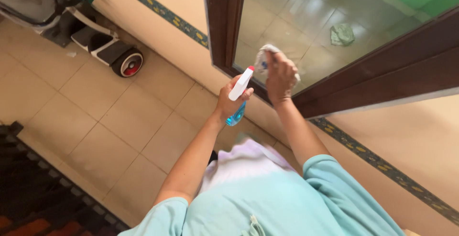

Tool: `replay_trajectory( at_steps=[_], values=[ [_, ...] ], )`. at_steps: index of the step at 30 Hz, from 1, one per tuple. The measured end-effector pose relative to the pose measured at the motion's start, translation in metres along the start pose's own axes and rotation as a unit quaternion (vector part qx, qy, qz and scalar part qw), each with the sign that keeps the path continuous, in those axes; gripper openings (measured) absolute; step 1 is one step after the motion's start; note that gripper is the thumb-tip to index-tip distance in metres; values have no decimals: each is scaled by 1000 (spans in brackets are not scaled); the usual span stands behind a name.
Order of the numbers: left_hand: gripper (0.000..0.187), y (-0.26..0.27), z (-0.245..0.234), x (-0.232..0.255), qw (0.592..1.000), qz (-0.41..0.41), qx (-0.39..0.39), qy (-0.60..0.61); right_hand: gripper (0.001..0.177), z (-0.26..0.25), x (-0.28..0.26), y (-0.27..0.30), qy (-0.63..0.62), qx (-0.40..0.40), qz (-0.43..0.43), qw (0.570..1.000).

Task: Spraying and wiping a glass door or window with cleaning solution and a cloth.

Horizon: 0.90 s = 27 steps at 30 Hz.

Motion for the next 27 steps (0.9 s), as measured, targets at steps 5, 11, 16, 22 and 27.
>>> replay_trajectory(
  at_steps=[5, 11, 16, 22, 27],
  values=[
    [41, -6, 10, 11, 1000, 3, -12, 3, 66, 6, 7, -9, -39, -34, -28, 998],
    [42, -15, 11, 29, 1000, 2, -15, 22, 61, -117, 54, -26, -47, 187, 44, 980],
    [44, -19, 0, 47, 999, 37, -1, 13, 50, -153, 57, -70, -51, 333, 63, 939],
    [50, -22, -23, 50, 997, 60, 8, 55, 37, -137, -6, -161, -89, 316, 13, 944],
    [50, -21, -36, 53, 995, 60, 23, 76, 40, -88, -46, -182, -84, 197, -36, 976]
  ],
)
Point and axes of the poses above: each hand's wrist, its own y-axis away from the middle knuckle, its own z-axis out of the palm, x = y × z, the point moved 10 cm from there along -y, towards the middle knuckle, and after that the axes turned 7 degrees about -z, right-handed, at the moved point
